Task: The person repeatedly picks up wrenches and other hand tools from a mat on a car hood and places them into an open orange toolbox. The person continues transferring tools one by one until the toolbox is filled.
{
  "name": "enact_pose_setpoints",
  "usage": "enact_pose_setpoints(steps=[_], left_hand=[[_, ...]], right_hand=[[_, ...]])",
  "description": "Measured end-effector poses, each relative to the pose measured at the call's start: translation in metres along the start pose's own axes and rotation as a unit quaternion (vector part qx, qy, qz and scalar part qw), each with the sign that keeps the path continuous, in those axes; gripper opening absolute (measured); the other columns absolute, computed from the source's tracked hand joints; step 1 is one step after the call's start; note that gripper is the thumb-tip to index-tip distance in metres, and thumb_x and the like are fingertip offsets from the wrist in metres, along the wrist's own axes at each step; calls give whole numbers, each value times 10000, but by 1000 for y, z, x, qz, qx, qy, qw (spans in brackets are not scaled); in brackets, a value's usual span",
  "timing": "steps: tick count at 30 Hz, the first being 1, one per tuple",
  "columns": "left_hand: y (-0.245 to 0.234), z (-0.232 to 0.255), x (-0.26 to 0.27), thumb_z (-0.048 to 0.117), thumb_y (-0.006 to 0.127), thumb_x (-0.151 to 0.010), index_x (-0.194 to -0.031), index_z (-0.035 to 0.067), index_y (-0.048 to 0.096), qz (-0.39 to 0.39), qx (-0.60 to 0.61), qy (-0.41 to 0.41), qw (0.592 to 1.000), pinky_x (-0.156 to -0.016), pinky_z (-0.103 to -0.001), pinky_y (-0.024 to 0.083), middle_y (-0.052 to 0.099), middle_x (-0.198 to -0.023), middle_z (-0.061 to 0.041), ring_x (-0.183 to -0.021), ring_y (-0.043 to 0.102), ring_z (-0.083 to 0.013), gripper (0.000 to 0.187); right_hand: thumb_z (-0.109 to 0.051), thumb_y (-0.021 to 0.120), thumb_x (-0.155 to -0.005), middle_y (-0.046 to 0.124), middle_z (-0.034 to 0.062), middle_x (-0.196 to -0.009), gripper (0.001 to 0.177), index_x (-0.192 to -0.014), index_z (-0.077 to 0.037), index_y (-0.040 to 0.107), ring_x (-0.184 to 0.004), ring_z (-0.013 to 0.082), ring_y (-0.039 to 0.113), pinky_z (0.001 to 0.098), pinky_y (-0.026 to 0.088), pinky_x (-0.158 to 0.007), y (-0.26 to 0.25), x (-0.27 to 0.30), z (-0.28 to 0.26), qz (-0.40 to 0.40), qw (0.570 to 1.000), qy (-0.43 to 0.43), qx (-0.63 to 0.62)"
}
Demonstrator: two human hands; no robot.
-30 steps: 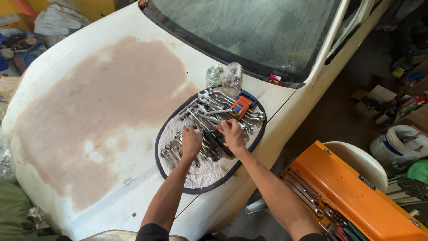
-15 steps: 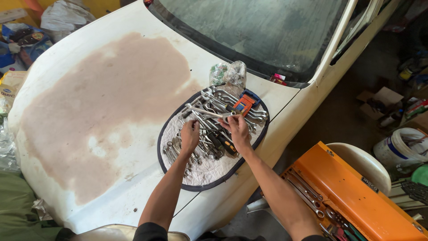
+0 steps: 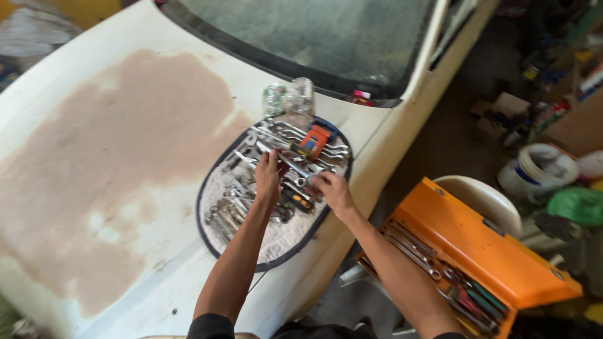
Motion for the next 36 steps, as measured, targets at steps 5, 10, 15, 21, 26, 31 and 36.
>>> enact_pose_setpoints(steps=[5, 10, 15, 21, 26, 31, 36], left_hand=[[75, -6, 12, 286, 475, -1059, -1213, 38, 601, -71, -98, -83, 989, -633, -354, 488, 726, -1040, -83, -874, 707, -176, 318], [165, -55, 33, 259, 510, -1064, -1135, -29, 628, -246, -99, -74, 961, -755, -316, 607, 730, -974, -130, -827, 737, -202, 320], [233, -123, 66, 247, 566, -1081, -1093, -51, 642, -354, -187, -75, 913, -700, -332, 561, 678, -889, -128, -753, 651, -165, 308], [277, -196, 83, 294, 544, -1084, -1122, -4, 637, -311, -105, -180, 927, -743, -310, 548, 713, -955, -74, -806, 645, -148, 314], [283, -276, 113, 318, 492, -1042, -1176, 5, 610, -288, -52, -295, 910, -868, -329, 614, 737, -1098, -96, -1007, 749, -211, 360], [283, -369, 147, 275, 493, -1079, -1199, -44, 568, -217, -44, -403, 888, -899, -406, 590, 693, -1114, -172, -1040, 720, -267, 349], [257, -441, 170, 246, 481, -1067, -1246, -13, 555, -151, -47, -470, 868, -926, -423, 576, 657, -1207, -128, -1081, 706, -258, 323]], right_hand=[[-183, 669, -975, 746, 90, -813, 219, -987, 34, 689, -722, 162, 756, 293, 622, -672, -35, 33, -2, -66, 992, 13, 103], [-205, 687, -984, 747, 106, -782, 260, -956, 53, 681, -710, 169, 746, 299, 621, -665, -77, 60, 8, -76, 988, 43, 129], [-246, 647, -993, 747, 82, -811, 253, -1003, 4, 685, -733, 147, 745, 295, 637, -671, -145, 93, 23, -8, 987, 31, 156], [-281, 608, -1031, 771, 78, -919, 292, -1146, -26, 694, -818, 136, 734, 256, 589, -733, -280, 158, 41, 136, 990, 38, -10], [-217, 644, -1001, 718, 81, -978, 261, -1168, -17, 650, -864, 176, 733, 304, 602, -736, -379, 211, 60, 299, 938, 75, -159], [-180, 623, -1010, 712, 92, -1030, 278, -1229, -10, 633, -899, 179, 727, 292, 599, -786, -428, 244, 101, 327, 931, 116, -117], [-171, 554, -1044, 709, 103, -1059, 301, -1294, -11, 602, -909, 176, 685, 297, 541, -788, -450, 263, 169, 361, 908, 187, -99]])
Point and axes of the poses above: each hand's wrist, its own x-axis away from the middle knuckle, its own y-axis out of the palm, z = x × y, the point moved 2 cm from there along -x, towards the middle knuckle
